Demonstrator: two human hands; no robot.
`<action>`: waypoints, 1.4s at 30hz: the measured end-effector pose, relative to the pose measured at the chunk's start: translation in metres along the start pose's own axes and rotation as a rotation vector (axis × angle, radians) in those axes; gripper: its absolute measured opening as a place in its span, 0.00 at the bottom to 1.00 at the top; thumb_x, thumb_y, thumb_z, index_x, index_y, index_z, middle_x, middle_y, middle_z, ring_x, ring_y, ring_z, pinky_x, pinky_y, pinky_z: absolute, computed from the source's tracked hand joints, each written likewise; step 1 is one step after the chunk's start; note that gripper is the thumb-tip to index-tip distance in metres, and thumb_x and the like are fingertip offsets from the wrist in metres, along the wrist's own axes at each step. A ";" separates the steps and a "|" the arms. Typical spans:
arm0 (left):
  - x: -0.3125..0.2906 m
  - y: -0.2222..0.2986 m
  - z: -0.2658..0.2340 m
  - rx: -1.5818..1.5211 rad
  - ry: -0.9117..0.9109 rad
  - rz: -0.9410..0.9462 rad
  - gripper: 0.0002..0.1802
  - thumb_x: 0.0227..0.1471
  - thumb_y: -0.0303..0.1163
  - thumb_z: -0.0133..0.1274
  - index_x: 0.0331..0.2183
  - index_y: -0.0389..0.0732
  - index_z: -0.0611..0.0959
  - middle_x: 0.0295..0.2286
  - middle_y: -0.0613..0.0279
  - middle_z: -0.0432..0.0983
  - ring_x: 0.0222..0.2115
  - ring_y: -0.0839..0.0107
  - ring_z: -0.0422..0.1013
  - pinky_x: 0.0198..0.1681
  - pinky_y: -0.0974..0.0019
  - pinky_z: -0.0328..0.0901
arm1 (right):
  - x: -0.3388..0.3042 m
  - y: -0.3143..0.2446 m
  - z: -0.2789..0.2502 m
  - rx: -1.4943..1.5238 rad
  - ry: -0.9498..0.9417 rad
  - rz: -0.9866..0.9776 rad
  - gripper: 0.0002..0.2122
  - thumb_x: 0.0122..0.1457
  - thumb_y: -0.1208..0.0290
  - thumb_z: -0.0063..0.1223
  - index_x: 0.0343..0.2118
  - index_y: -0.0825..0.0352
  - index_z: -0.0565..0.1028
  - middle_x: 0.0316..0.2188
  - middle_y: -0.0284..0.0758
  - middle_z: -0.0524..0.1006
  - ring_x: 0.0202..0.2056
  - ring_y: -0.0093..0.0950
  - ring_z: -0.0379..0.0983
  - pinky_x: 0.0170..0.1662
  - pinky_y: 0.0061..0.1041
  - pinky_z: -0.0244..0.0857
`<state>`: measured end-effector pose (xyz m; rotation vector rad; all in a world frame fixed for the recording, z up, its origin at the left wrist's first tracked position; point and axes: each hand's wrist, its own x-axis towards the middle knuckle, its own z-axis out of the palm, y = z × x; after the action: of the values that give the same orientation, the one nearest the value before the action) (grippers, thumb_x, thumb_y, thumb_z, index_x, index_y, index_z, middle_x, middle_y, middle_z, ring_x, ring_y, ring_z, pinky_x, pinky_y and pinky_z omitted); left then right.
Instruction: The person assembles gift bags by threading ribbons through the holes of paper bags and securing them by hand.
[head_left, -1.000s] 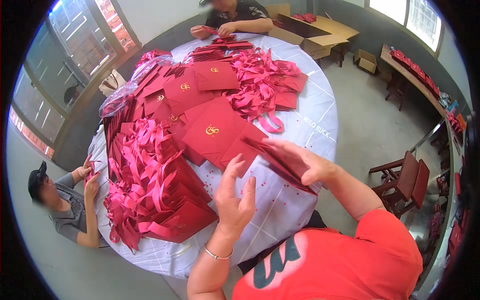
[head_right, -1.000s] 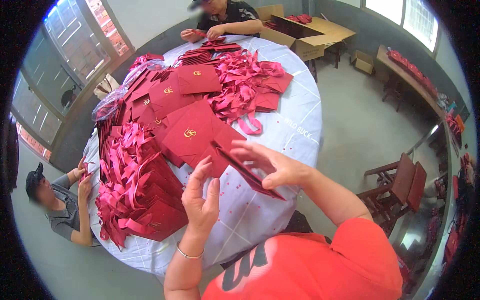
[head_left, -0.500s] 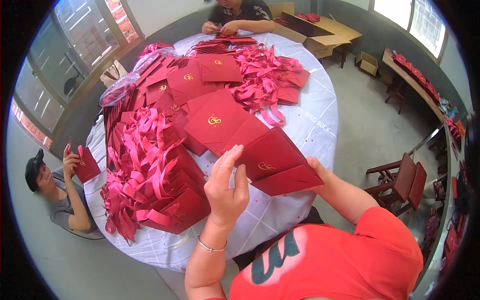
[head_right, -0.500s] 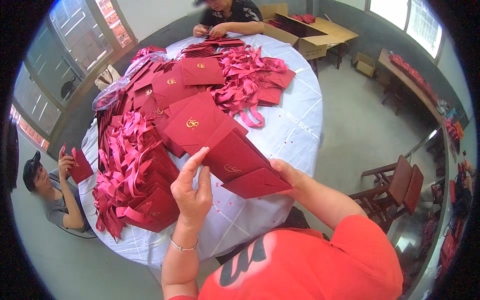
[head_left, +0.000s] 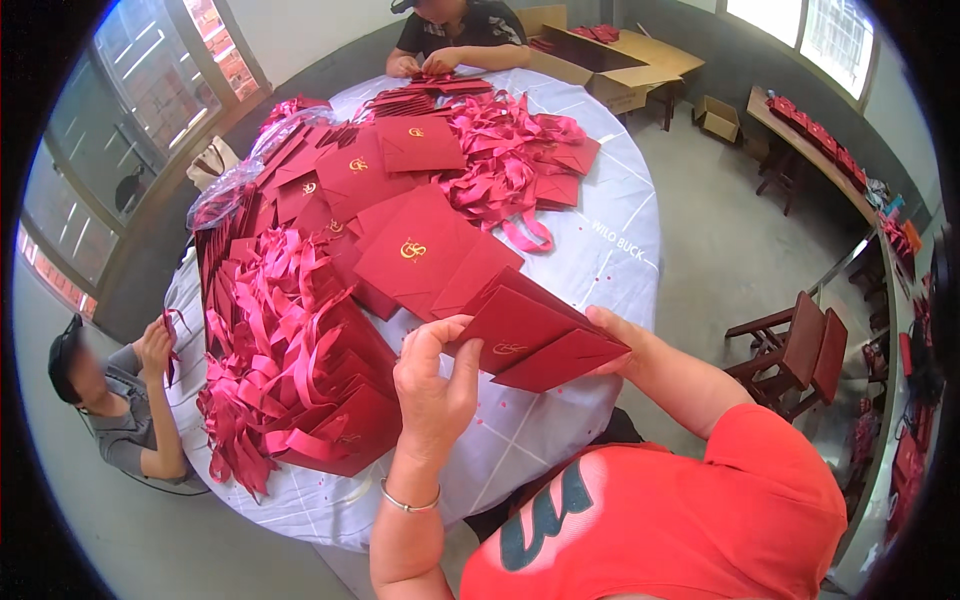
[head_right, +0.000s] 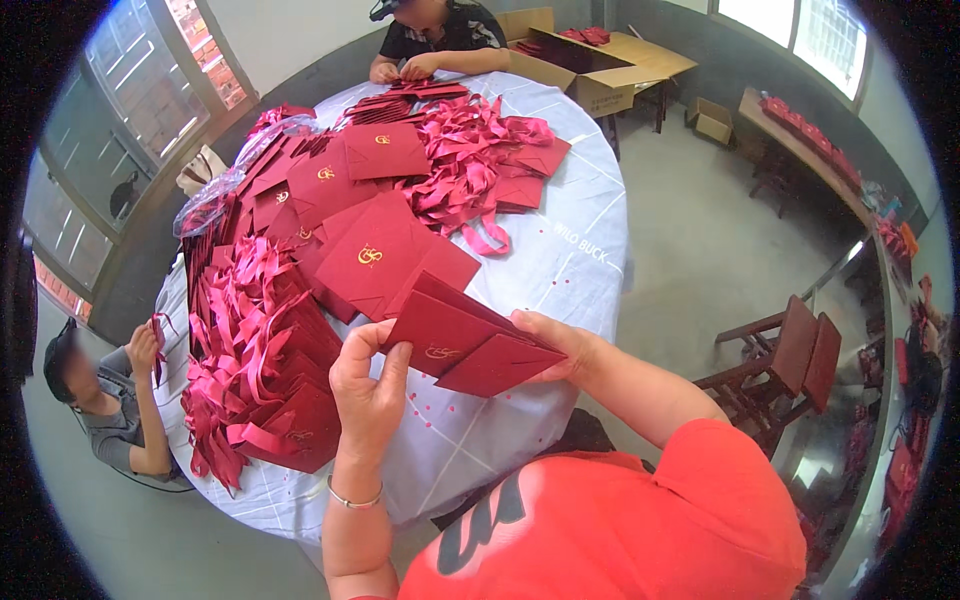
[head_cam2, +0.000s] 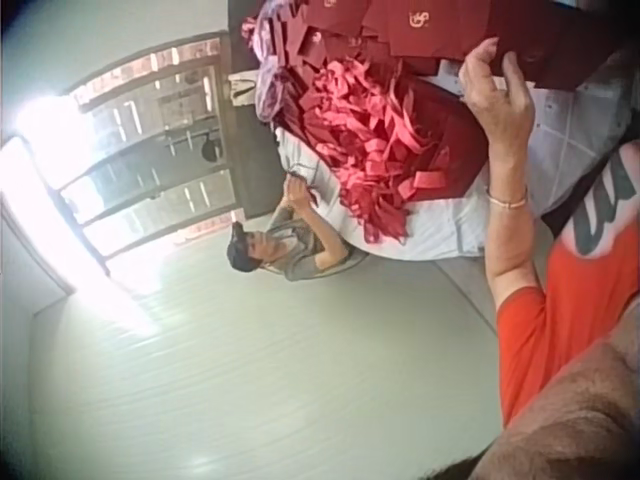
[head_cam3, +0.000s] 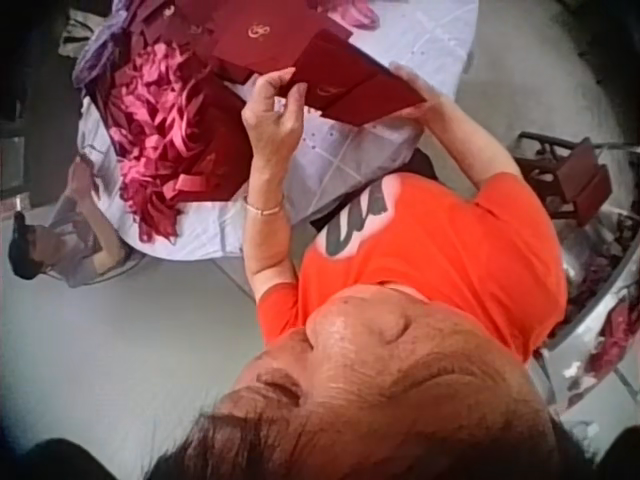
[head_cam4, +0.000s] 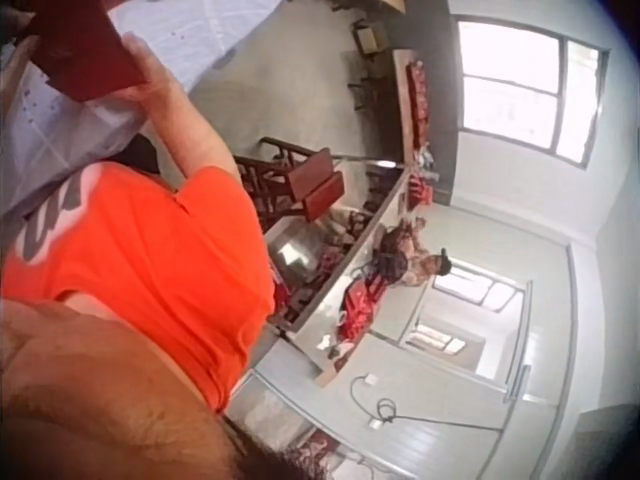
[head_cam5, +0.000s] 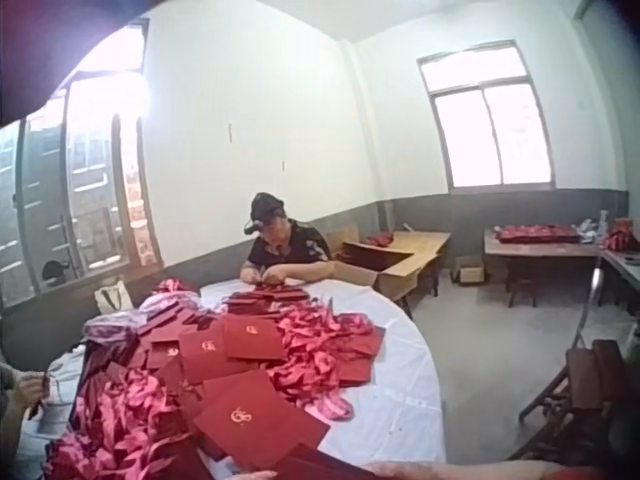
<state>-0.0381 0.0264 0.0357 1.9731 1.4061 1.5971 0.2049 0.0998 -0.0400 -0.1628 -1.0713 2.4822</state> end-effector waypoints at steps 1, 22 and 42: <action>0.000 0.000 0.000 -0.006 -0.011 -0.029 0.11 0.43 0.19 0.60 0.32 0.36 0.78 0.31 0.56 0.79 0.29 0.63 0.73 0.34 0.64 0.67 | 0.003 -0.001 0.005 -0.002 0.000 -0.001 0.39 0.57 0.41 0.47 0.62 0.70 0.58 0.57 0.43 0.66 0.56 0.35 0.65 0.57 0.37 0.60; -0.009 0.011 0.008 0.272 0.143 0.268 0.10 0.40 0.19 0.63 0.27 0.38 0.79 0.24 0.58 0.76 0.25 0.57 0.71 0.33 0.59 0.64 | 0.036 -0.018 0.043 -0.689 0.767 -0.856 0.55 0.37 0.80 0.72 0.64 0.65 0.41 0.54 0.41 0.60 0.53 0.32 0.64 0.52 0.31 0.67; -0.014 0.029 0.013 -0.041 0.110 -0.127 0.08 0.53 0.25 0.57 0.34 0.30 0.80 0.28 0.57 0.78 0.28 0.71 0.71 0.35 0.69 0.68 | -0.040 -0.032 0.043 -0.945 0.761 -0.568 0.39 0.53 0.52 0.61 0.62 0.66 0.56 0.46 0.38 0.68 0.40 0.27 0.70 0.45 0.28 0.67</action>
<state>-0.0108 0.0054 0.0421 1.7597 1.4935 1.6857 0.2403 0.0731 0.0099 -0.8510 -1.5245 1.0936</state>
